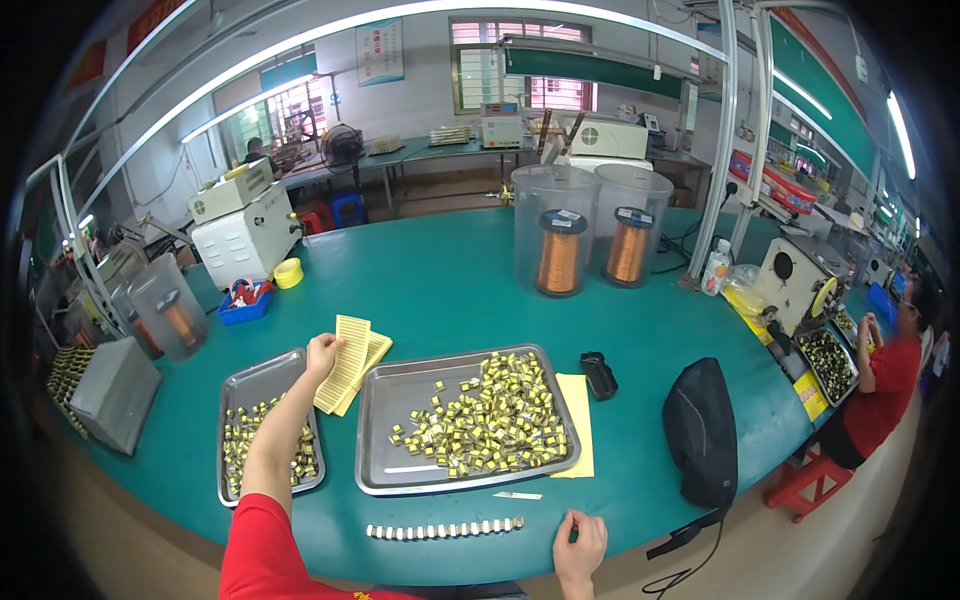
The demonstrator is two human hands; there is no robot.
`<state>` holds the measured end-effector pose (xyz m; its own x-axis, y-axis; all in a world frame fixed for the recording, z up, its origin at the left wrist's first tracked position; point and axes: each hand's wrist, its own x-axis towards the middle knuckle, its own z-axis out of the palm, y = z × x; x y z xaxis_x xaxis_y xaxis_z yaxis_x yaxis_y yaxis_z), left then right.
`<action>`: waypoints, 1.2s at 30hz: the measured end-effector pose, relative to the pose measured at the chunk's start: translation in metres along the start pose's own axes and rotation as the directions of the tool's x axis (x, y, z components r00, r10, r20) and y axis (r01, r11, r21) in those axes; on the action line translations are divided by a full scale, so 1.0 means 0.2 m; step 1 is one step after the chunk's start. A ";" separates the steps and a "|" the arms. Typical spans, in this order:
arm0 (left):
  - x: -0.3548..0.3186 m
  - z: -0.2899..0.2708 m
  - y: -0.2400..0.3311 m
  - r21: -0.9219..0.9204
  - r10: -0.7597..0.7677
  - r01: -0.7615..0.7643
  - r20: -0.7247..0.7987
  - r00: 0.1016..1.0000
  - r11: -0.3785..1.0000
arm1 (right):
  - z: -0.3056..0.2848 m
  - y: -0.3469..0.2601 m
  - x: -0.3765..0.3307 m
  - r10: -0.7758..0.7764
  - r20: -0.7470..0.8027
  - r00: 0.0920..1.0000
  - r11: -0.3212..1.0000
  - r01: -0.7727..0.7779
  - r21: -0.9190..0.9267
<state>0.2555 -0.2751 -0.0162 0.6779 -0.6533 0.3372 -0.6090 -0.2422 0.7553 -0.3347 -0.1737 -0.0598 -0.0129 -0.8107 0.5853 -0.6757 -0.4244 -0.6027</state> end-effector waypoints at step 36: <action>-0.05 -0.03 -0.03 -0.077 0.098 -0.081 0.243 0.965 0.994 | -0.01 -0.01 -0.01 0.033 0.093 0.995 0.999 -0.030 -0.043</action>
<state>0.2555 -0.2629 -0.0206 0.4947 -0.8283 0.2631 -0.6286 -0.1321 0.7664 -0.3348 -0.1713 -0.0589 0.0328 -0.8583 0.5121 -0.7062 -0.3825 -0.5958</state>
